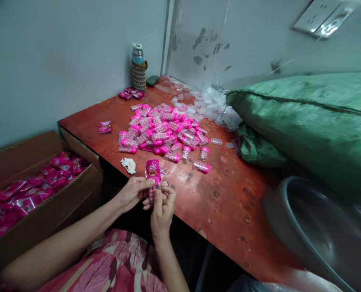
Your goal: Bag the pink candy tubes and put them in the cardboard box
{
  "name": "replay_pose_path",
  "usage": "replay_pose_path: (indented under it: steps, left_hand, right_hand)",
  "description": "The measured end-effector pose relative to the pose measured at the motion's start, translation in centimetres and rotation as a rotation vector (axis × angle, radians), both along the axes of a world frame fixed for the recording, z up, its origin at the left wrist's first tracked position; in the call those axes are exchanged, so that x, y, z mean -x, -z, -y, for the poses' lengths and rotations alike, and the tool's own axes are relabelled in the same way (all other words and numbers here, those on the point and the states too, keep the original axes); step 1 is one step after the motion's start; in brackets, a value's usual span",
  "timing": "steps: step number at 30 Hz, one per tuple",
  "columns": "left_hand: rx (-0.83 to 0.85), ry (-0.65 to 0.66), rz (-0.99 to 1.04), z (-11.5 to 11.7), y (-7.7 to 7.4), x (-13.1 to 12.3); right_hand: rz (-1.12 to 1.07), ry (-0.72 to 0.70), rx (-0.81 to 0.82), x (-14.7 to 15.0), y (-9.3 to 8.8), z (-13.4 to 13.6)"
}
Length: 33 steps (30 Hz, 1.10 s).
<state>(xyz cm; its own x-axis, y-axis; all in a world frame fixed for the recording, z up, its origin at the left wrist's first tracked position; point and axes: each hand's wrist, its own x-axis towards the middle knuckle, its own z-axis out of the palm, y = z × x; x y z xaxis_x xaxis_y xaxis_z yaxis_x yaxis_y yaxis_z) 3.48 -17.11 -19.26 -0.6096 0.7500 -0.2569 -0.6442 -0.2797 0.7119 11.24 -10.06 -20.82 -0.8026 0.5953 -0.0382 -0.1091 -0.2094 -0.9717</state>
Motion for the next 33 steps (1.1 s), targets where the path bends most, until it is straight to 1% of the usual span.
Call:
replay_pose_path:
  steps: [2,4,10,14,16,19,21,22,23,24,26,28,29,30,33]
  left_hand:
    - [0.010,0.048,-0.001,0.3,-0.1,0.2]
    - [0.030,0.053,0.003,0.4,-0.2,0.2]
    - [-0.017,-0.018,0.078,0.0,-0.1,-0.1]
    - [0.042,-0.076,0.047,-0.3,0.0,-0.4]
    - [0.090,-0.107,-0.003,-0.3,-0.1,-0.7]
    - [0.142,-0.136,-0.051,-0.4,-0.3,-1.0]
    - [0.133,-0.142,-0.049,-0.4,-0.2,-1.1]
    - [0.117,-0.138,-0.041,-0.4,-0.1,-1.2]
    - [0.100,-0.130,-0.029,-0.4,-0.1,-1.2]
    - [0.085,-0.118,-0.018,-0.4,0.1,-1.3]
    - [0.067,-0.098,-0.013,-0.4,0.2,-1.5]
    - [0.067,-0.106,-0.034,-0.5,0.4,-1.8]
    - [0.069,-0.115,-0.047,-0.5,0.4,-2.0]
    - [0.070,-0.125,-0.054,-0.5,0.4,-2.2]
    - [0.057,-0.149,-0.019,-0.6,0.4,-2.4]
  right_hand:
    - [-0.006,-0.009,0.065,-0.1,0.0,0.0]
    - [-0.005,-0.003,0.077,-0.1,0.0,0.0]
    - [0.013,0.016,-0.110,-0.4,0.3,-0.1]
    - [0.011,0.037,-0.140,-0.5,0.6,-0.2]
    - [0.013,0.048,-0.099,-0.5,0.6,-0.1]
    - [0.015,0.010,0.060,-0.3,0.4,0.0]
    - [0.005,-0.032,0.186,-0.1,0.3,0.1]
    - [0.000,-0.042,0.222,0.0,0.3,0.1]
    - [0.000,-0.039,0.225,0.0,0.3,0.2]
    - [0.006,-0.020,0.188,-0.1,0.3,0.2]
    - [0.027,0.058,0.029,-0.4,0.4,0.2]
    - [0.043,0.134,-0.125,-0.7,0.5,0.1]
    - [0.048,0.145,-0.154,-0.8,0.5,0.0]
    - [0.051,0.133,-0.143,-0.9,0.5,0.0]
    - [0.060,0.055,-0.037,-0.9,0.5,-0.1]
